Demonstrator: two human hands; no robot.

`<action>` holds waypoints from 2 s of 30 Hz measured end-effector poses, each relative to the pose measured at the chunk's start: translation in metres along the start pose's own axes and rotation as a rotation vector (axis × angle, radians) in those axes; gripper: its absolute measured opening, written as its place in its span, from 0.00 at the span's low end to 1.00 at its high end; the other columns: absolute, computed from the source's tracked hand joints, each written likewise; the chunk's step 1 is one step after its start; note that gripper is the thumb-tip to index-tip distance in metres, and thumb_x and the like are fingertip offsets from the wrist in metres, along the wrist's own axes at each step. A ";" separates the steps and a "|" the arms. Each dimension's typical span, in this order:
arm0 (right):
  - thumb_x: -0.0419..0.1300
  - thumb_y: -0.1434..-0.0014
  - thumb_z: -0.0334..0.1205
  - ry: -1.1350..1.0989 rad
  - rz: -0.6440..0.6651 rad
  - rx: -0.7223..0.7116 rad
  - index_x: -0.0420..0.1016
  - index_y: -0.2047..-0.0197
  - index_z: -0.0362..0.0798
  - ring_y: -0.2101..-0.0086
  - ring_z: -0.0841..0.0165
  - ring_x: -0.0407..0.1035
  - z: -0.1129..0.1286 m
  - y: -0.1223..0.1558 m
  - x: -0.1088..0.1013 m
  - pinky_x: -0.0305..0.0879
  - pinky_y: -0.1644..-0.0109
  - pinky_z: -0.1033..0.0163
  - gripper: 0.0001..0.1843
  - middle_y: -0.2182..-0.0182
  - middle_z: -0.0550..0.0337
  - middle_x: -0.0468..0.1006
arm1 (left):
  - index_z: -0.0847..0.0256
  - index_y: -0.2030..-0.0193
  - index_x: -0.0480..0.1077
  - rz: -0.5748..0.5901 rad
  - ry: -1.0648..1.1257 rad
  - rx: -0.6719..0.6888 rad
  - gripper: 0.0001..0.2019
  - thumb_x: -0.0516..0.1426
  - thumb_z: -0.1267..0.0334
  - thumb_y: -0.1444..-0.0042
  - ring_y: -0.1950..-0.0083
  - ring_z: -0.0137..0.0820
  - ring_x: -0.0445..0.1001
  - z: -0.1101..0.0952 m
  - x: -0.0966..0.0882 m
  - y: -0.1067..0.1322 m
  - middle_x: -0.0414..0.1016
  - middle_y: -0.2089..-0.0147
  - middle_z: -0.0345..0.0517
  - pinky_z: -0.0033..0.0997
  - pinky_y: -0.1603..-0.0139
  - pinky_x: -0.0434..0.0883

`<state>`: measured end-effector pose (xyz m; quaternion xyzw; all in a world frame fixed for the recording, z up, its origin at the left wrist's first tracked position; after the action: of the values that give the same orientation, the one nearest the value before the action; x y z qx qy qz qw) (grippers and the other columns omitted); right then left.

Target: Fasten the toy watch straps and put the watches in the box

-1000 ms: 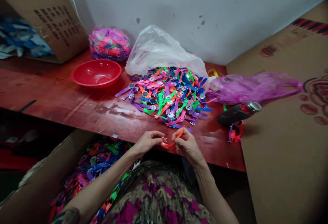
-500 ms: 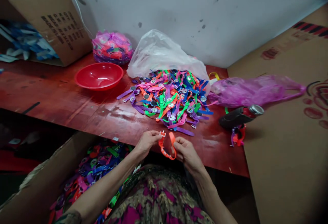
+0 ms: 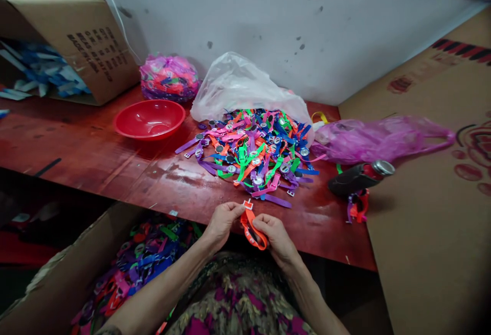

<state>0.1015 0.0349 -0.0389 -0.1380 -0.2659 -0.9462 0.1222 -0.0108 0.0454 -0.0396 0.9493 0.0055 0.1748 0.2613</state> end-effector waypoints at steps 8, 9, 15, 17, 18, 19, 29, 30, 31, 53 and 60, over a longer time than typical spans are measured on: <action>0.63 0.53 0.48 -0.045 -0.068 -0.105 0.64 0.70 0.43 0.85 0.81 0.52 0.006 -0.006 -0.007 0.46 0.82 0.74 0.18 0.85 0.68 0.64 | 0.66 0.69 0.70 0.037 -0.367 0.208 0.06 0.56 0.65 0.53 0.68 0.26 0.69 -0.013 0.010 0.012 0.72 0.71 0.42 0.24 0.64 0.65; 0.64 0.53 0.49 -0.041 -0.060 -0.112 0.65 0.64 0.43 0.86 0.81 0.52 0.006 -0.007 -0.007 0.46 0.82 0.74 0.20 0.85 0.68 0.64 | 0.65 0.69 0.70 0.035 -0.418 0.258 0.06 0.54 0.66 0.52 0.67 0.26 0.69 -0.016 0.012 0.014 0.73 0.70 0.42 0.24 0.62 0.65; 0.63 0.51 0.50 -0.060 0.128 -0.117 0.65 0.52 0.40 0.86 0.80 0.52 0.008 -0.014 -0.002 0.47 0.82 0.74 0.28 0.84 0.67 0.64 | 0.64 0.64 0.72 0.138 -0.451 0.365 0.10 0.51 0.66 0.48 0.64 0.28 0.72 -0.023 0.025 0.016 0.75 0.67 0.43 0.25 0.58 0.66; 0.63 0.51 0.49 -0.092 0.141 -0.119 0.67 0.53 0.41 0.85 0.80 0.52 0.011 -0.014 -0.002 0.47 0.82 0.74 0.26 0.84 0.67 0.64 | 0.64 0.64 0.72 0.143 -0.421 0.320 0.10 0.52 0.64 0.48 0.66 0.29 0.72 -0.021 0.026 0.013 0.75 0.69 0.43 0.26 0.61 0.67; 0.63 0.51 0.48 -0.107 0.139 -0.122 0.67 0.52 0.42 0.85 0.80 0.52 0.013 -0.012 -0.002 0.47 0.82 0.74 0.26 0.84 0.67 0.64 | 0.65 0.64 0.72 0.119 -0.411 0.299 0.10 0.52 0.63 0.48 0.68 0.28 0.72 -0.021 0.024 0.011 0.74 0.70 0.42 0.25 0.63 0.68; 0.63 0.51 0.48 -0.116 0.134 -0.128 0.66 0.52 0.42 0.85 0.80 0.52 0.015 -0.010 0.000 0.47 0.82 0.74 0.26 0.84 0.67 0.65 | 0.65 0.65 0.71 0.081 -0.400 0.283 0.10 0.53 0.63 0.49 0.68 0.28 0.71 -0.022 0.021 0.010 0.74 0.70 0.42 0.25 0.64 0.68; 0.63 0.50 0.43 -0.196 0.104 -0.128 0.65 0.50 0.45 0.82 0.78 0.56 0.022 0.000 0.008 0.52 0.79 0.73 0.25 0.81 0.66 0.67 | 0.64 0.66 0.68 -0.091 -0.285 0.342 0.09 0.54 0.60 0.50 0.70 0.24 0.68 -0.030 0.008 0.011 0.71 0.70 0.40 0.22 0.66 0.66; 0.63 0.50 0.43 -0.196 0.101 -0.118 0.65 0.50 0.45 0.82 0.78 0.56 0.021 0.000 0.008 0.52 0.79 0.73 0.25 0.81 0.66 0.67 | 0.64 0.66 0.68 -0.094 -0.286 0.354 0.09 0.55 0.61 0.50 0.69 0.24 0.68 -0.030 0.007 0.012 0.71 0.70 0.40 0.22 0.66 0.66; 0.63 0.51 0.43 -0.195 0.100 -0.112 0.66 0.50 0.45 0.83 0.78 0.56 0.021 -0.001 0.008 0.52 0.79 0.73 0.25 0.81 0.66 0.67 | 0.64 0.66 0.68 -0.094 -0.290 0.366 0.09 0.54 0.61 0.50 0.69 0.24 0.68 -0.031 0.008 0.013 0.71 0.69 0.40 0.22 0.65 0.66; 0.69 0.59 0.45 -0.376 -0.088 -0.218 0.69 0.71 0.49 0.73 0.74 0.63 0.022 -0.011 -0.015 0.64 0.69 0.67 0.15 0.74 0.65 0.67 | 0.64 0.70 0.71 0.148 -0.668 0.344 0.08 0.51 0.66 0.48 0.69 0.25 0.68 -0.032 -0.004 0.042 0.73 0.71 0.43 0.21 0.66 0.62; 0.67 0.55 0.44 -0.290 0.182 -0.163 0.70 0.72 0.48 0.76 0.76 0.61 0.022 -0.019 0.037 0.58 0.71 0.70 0.12 0.77 0.64 0.67 | 0.66 0.70 0.67 0.214 -0.452 0.049 0.08 0.54 0.62 0.51 0.75 0.20 0.59 -0.045 -0.054 0.063 0.68 0.75 0.39 0.19 0.73 0.57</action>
<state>0.0653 0.0569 -0.0177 -0.3058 -0.1894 -0.9199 0.1560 -0.0817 0.0077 0.0098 0.9654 -0.1494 -0.0156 0.2130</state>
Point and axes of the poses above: each hand's wrist, its own y-axis away from the middle knuckle, its own x-axis out of the palm, z = x × y, the point moved 8 cm from there along -y, towards the middle knuckle
